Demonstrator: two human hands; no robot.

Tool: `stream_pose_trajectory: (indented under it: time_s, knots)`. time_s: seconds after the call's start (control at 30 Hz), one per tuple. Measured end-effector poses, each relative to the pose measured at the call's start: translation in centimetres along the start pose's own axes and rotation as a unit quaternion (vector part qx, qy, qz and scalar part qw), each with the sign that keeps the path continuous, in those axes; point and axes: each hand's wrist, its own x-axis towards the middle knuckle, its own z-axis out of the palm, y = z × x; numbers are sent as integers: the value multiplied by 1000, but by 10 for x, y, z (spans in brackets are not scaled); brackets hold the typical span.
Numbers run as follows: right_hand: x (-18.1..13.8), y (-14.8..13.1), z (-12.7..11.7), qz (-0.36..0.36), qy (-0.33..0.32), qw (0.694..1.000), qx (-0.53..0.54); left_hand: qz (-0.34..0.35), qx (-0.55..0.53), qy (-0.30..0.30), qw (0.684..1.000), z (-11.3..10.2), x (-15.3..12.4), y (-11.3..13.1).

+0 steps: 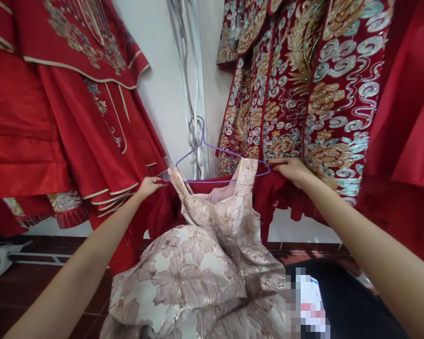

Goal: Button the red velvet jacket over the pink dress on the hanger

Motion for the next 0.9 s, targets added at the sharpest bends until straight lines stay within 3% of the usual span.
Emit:
stream_pose_trajectory:
  time_s: [0.03, 0.1, 0.2, 0.3, 0.37, 0.43, 0.57, 0.77, 0.9]
  knots:
    - [2, -8, 0, 16, 15, 1000, 15, -1, -4, 50, 999, -1, 10, 9]
    - [4, -26, -1, 9, 73, 997, 6, 4, -8, 95, 995, -1, 26, 32]
    - [-4, -59, -3, -103, 169, 976, -90, 56, 11, 182, 982, 1, 34, 72]
    - [-32, -86, -6, -235, 261, 919, -178, 119, 102, 153, 976, 4, 19, 100]
    - [-60, -97, -9, -268, 281, 895, -220, 150, 166, 115, 968, 7, 6, 107]
    - [-86, -100, -13, -259, 253, 899, -248, 151, 205, 77, 964, 11, -5, 107]
    - [-118, -89, -21, -175, 129, 925, -311, 74, 260, -1, 963, 10, -11, 104]
    - [-111, -60, -19, -143, -13, 907, -396, 99, 419, -17, 902, -15, -11, 117]
    - [-102, -46, -8, -145, -34, 915, -376, 51, 419, -64, 904, -24, -15, 124]
